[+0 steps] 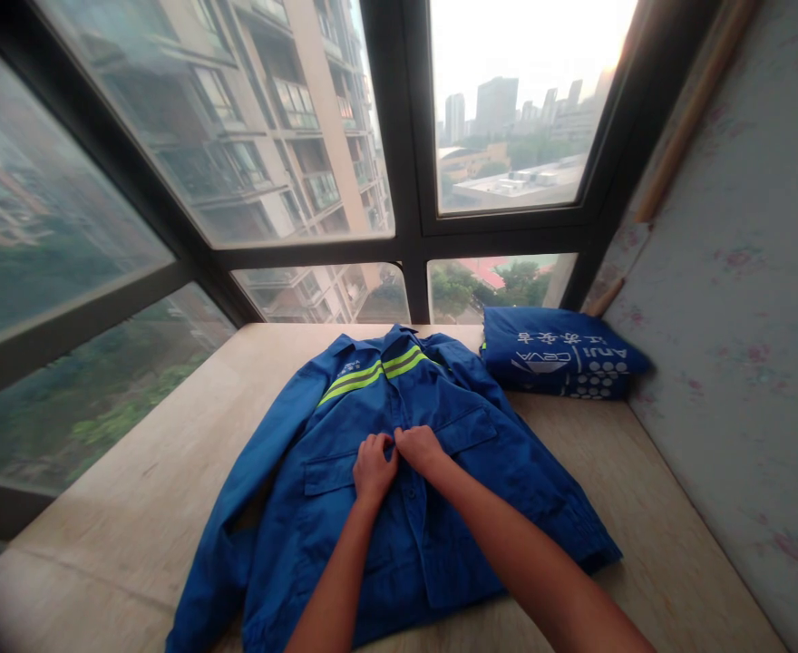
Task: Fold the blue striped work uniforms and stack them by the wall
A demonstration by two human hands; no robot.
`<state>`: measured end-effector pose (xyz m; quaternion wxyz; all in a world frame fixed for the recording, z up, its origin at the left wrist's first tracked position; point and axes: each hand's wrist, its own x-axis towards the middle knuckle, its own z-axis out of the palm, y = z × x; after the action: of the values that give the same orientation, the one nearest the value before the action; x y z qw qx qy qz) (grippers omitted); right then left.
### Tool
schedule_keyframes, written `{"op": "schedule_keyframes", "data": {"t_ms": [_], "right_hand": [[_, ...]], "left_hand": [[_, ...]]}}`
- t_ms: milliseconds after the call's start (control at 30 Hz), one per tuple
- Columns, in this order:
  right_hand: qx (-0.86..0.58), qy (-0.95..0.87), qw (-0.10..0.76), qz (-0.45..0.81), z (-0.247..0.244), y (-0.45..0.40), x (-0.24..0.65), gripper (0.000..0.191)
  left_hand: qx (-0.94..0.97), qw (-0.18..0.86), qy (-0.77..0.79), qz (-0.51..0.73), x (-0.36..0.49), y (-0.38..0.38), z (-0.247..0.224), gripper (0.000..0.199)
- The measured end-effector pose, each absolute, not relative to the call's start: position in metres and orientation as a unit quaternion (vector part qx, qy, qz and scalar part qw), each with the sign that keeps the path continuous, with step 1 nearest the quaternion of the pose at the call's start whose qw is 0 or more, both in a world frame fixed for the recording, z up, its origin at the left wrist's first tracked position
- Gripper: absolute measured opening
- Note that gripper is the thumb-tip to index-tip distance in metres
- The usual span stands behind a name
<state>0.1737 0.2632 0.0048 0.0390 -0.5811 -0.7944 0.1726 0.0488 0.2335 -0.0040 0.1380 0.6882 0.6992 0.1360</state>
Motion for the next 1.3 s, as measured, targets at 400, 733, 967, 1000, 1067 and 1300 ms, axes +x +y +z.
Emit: {"op": "schedule_keyframes", "data": {"t_ms": [400, 733, 967, 1000, 1067, 1300], "right_hand": [[-0.619, -0.752, 0.118, 0.194, 0.02, 0.288, 0.161, 0.028], [-0.68, -0.691, 0.141, 0.198, 0.0, 0.328, 0.159, 0.029], [-0.694, -0.682, 0.128, 0.192, -0.001, 0.332, 0.151, 0.032], [-0.693, -0.683, 0.131, 0.193, -0.002, 0.331, 0.15, 0.033], [-0.69, -0.683, 0.138, 0.197, -0.005, 0.329, 0.149, 0.032], [-0.678, -0.664, 0.215, 0.229, -0.029, 0.328, 0.167, 0.037]], "left_hand": [[0.688, 0.171, 0.669, 0.223, 0.046, 0.314, 0.023, 0.031], [0.677, 0.192, 0.686, 0.186, 0.042, 0.356, -0.009, 0.018], [0.682, 0.207, 0.688, 0.141, 0.043, 0.359, -0.012, 0.019], [0.683, 0.208, 0.687, 0.133, 0.042, 0.359, -0.011, 0.02], [0.686, 0.209, 0.686, 0.122, 0.041, 0.359, -0.007, 0.019], [0.687, 0.201, 0.69, 0.104, 0.048, 0.348, 0.004, 0.011]]}}
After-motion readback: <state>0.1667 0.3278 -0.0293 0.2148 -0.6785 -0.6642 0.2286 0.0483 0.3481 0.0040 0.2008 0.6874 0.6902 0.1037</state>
